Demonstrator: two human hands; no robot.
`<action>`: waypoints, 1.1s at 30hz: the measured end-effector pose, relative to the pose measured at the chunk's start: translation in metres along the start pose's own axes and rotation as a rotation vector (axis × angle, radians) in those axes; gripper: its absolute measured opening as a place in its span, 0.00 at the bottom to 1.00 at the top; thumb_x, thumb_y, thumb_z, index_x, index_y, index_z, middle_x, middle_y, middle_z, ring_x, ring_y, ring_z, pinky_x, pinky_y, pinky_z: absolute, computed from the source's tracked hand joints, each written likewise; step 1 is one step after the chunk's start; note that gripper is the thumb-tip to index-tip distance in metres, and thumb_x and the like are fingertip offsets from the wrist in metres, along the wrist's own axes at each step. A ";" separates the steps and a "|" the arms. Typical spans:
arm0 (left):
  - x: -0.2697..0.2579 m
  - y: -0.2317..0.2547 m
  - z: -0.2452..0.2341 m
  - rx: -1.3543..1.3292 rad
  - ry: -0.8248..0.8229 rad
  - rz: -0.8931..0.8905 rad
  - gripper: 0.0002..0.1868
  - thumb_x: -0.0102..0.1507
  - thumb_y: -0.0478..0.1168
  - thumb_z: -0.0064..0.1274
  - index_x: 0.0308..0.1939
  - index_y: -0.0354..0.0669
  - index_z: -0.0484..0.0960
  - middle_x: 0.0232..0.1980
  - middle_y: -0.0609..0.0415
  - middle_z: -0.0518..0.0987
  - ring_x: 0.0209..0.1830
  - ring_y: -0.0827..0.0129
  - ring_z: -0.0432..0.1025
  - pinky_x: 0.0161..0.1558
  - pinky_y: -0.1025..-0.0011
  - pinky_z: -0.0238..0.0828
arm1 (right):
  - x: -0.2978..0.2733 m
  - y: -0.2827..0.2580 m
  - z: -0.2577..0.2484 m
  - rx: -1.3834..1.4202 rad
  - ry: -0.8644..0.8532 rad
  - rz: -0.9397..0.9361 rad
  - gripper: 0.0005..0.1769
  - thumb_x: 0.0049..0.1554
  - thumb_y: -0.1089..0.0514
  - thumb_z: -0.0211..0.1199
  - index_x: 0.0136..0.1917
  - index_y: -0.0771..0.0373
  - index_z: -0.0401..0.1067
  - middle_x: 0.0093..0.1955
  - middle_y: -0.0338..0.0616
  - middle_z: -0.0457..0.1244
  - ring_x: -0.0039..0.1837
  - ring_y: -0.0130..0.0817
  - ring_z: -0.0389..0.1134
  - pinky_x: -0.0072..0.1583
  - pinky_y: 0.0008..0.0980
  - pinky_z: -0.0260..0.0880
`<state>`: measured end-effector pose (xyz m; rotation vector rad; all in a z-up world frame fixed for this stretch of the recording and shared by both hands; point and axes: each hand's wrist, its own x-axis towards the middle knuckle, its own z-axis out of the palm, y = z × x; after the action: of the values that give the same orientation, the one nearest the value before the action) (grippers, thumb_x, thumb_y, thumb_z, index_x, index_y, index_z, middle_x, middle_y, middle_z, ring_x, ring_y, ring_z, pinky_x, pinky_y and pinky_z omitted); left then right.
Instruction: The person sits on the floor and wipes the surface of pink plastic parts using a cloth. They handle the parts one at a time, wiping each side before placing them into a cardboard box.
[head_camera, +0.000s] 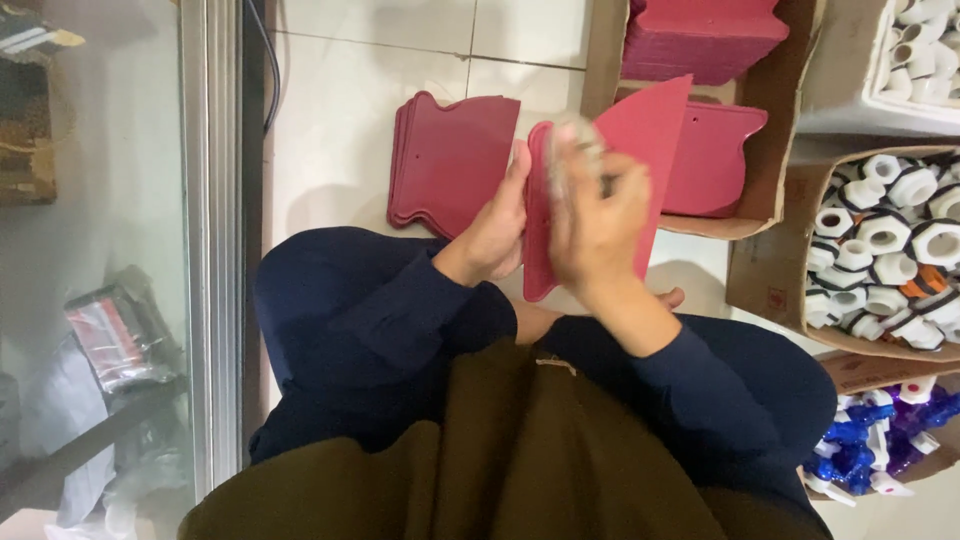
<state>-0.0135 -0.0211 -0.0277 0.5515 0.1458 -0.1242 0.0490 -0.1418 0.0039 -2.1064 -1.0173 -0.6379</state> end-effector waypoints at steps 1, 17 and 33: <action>0.003 -0.007 -0.013 -0.018 0.040 0.004 0.38 0.73 0.72 0.32 0.63 0.45 0.78 0.59 0.45 0.81 0.58 0.59 0.77 0.61 0.58 0.77 | -0.001 -0.002 -0.001 -0.018 -0.003 -0.001 0.20 0.66 0.62 0.53 0.70 0.62 0.72 0.48 0.52 0.55 0.43 0.52 0.56 0.47 0.44 0.58; -0.007 0.060 0.003 -0.198 0.026 -0.365 0.42 0.50 0.82 0.30 0.06 0.49 0.58 0.09 0.61 0.60 0.09 0.73 0.54 0.16 0.78 0.48 | -0.024 -0.052 0.006 0.139 -0.454 0.131 0.25 0.68 0.53 0.57 0.77 0.45 0.63 0.38 0.43 0.50 0.34 0.39 0.47 0.37 0.45 0.40; -0.008 0.073 -0.003 -0.242 0.187 0.218 0.39 0.65 0.71 0.41 0.60 0.42 0.79 0.56 0.49 0.82 0.54 0.59 0.77 0.57 0.59 0.77 | -0.042 -0.050 0.011 0.050 -0.490 0.009 0.28 0.66 0.58 0.57 0.78 0.50 0.61 0.39 0.41 0.48 0.36 0.46 0.48 0.40 0.46 0.46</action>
<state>-0.0101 0.0426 0.0082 0.3336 0.2771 0.1564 -0.0145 -0.1311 -0.0125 -2.2725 -1.2655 -0.0815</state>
